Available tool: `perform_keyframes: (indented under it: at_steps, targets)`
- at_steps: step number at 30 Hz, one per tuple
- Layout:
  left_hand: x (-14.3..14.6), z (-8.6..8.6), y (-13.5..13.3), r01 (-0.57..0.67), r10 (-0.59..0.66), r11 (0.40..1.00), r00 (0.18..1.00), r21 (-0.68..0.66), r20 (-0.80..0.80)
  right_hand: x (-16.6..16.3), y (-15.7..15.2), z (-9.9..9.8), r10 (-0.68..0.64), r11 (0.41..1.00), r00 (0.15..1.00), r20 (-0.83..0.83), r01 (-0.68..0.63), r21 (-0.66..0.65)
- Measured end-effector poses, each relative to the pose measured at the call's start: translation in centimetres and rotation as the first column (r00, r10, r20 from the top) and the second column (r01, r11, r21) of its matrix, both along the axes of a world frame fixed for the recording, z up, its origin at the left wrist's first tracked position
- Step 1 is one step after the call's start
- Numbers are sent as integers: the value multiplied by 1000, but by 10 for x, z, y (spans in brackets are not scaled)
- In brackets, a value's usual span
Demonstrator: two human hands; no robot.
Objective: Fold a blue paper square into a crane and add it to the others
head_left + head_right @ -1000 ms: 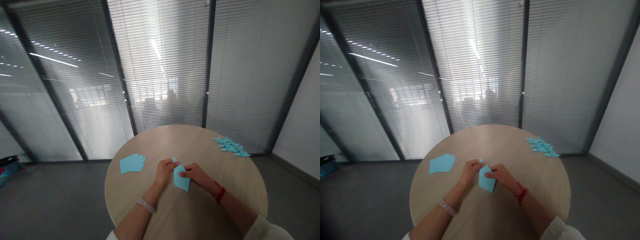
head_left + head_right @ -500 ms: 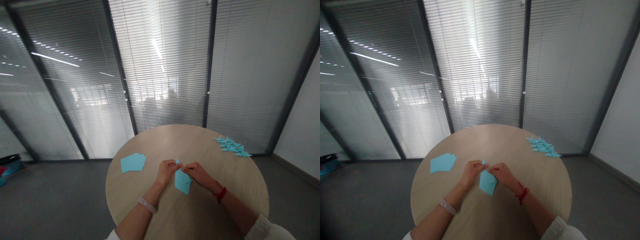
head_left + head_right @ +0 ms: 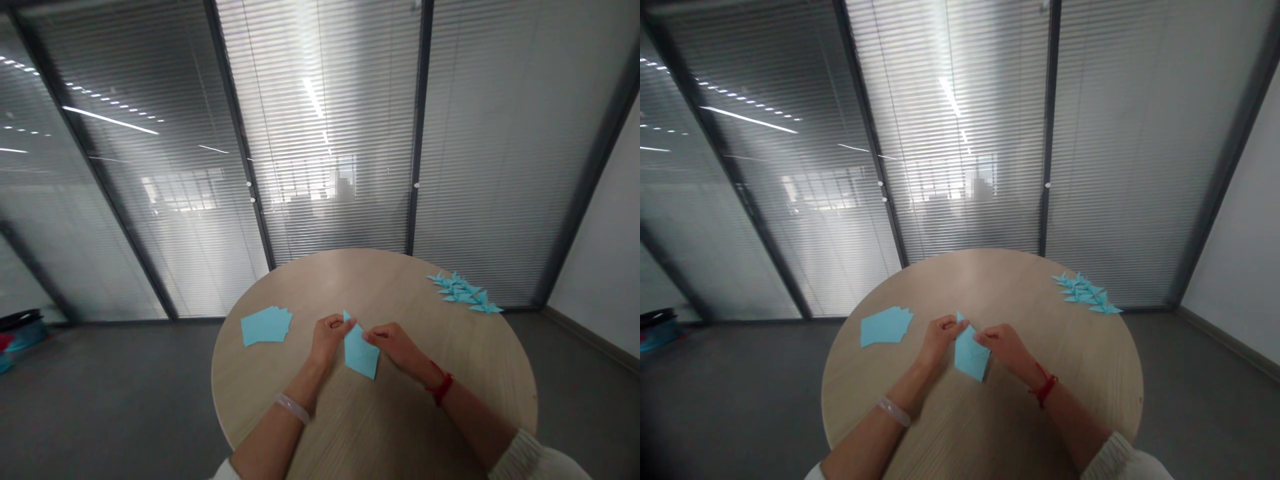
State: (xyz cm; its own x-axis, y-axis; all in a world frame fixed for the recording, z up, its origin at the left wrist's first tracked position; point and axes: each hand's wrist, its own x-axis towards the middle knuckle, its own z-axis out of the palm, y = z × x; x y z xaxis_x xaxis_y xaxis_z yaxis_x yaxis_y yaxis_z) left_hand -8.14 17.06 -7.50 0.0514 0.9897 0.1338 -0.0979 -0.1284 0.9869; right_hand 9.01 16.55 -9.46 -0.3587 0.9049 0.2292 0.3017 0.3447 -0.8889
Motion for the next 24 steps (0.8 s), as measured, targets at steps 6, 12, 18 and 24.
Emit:
perform_keyframes:
  at_steps: [6, 12, 18, 24]
  targets:
    - [1, 3, -2, -31, 31, 1000, 999, 3, -17, 0, 3, -4, 4, 1000, 1000, 0, -4, -2]
    - [-3, 13, -3, -162, 164, 985, 986, 52, -23, 1, -1, 1, -32, 999, 999, 10, 33, -25]
    - [-3, 3, 3, -100, 99, 995, 995, 16, 13, 3, -4, 8, -60, 998, 997, 47, 59, 24]
    - [0, 2, -1, -9, 12, 999, 997, -42, 72, 1, -4, 6, -42, 999, 999, 31, 41, 27]
